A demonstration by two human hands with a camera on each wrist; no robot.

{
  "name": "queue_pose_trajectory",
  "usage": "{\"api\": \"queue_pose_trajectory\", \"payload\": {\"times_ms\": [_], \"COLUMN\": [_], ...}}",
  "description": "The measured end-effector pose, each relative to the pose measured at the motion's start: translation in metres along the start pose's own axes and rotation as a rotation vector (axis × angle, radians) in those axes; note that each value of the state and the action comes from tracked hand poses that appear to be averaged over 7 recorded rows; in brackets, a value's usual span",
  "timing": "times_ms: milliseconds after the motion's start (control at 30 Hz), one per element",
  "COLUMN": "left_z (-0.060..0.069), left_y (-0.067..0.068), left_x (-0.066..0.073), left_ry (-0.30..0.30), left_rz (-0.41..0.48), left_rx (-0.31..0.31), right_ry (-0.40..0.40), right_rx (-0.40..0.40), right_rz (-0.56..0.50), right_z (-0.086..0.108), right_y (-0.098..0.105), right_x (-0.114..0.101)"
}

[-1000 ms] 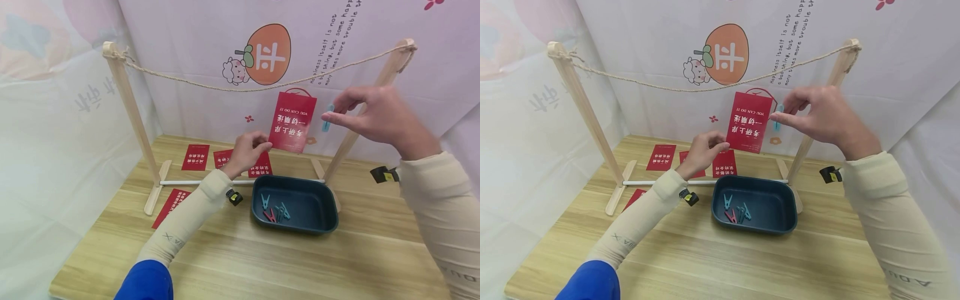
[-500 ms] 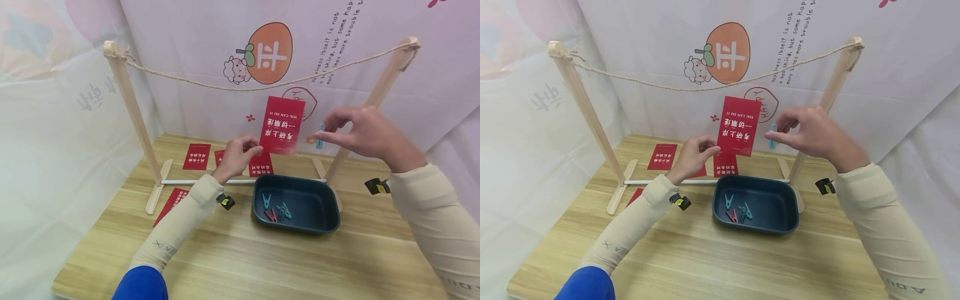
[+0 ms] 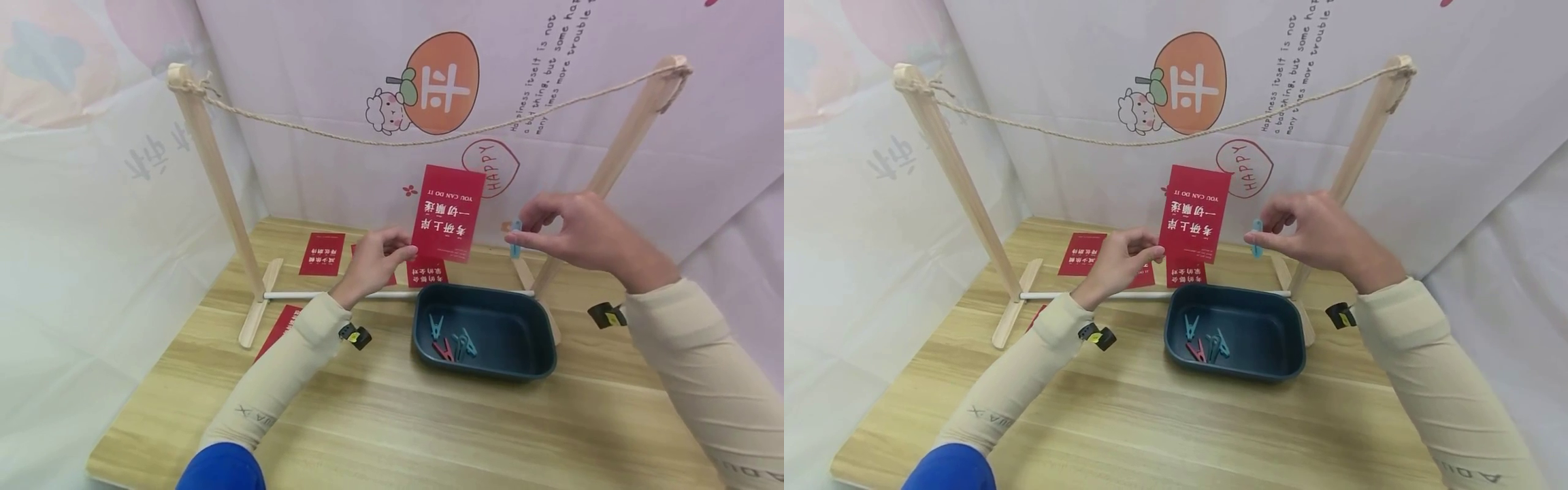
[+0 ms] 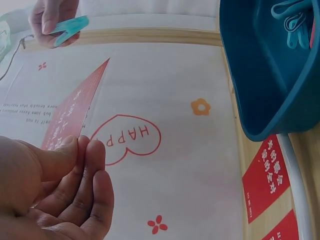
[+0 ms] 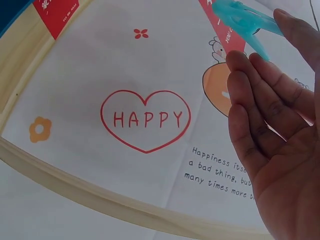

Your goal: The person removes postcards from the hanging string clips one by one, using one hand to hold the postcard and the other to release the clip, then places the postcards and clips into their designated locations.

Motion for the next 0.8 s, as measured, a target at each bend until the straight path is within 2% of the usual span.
{"api": "queue_pose_trajectory", "payload": {"times_ms": [267, 533, 667, 800], "left_z": [0.010, 0.018, 0.024, 0.031], "left_y": [0.011, 0.017, 0.027, 0.038], "left_x": [-0.009, -0.021, -0.026, -0.032], "left_ry": [0.044, 0.084, 0.130, 0.141], "left_rz": [-0.019, 0.024, 0.029, 0.028], "left_rx": [0.002, -0.004, -0.005, -0.004], "right_ry": [0.037, 0.031, 0.014, -0.001], "right_rx": [-0.025, -0.067, -0.108, -0.132], "right_rz": [-0.021, -0.055, -0.064, -0.063], "right_z": [0.000, 0.003, 0.007, 0.011], "right_y": [-0.014, -0.029, -0.037, -0.042], "right_x": [-0.001, 0.001, 0.004, 0.008]}}
Point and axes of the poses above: each hand's wrist, its own z-axis away from the middle knuckle, its own y-axis out of the back of the hand, x = y × z, the point moved 1 cm from there along -z, towards the middle knuckle, and after that the axes turned 5 degrees about y, right-handed, at the moved point
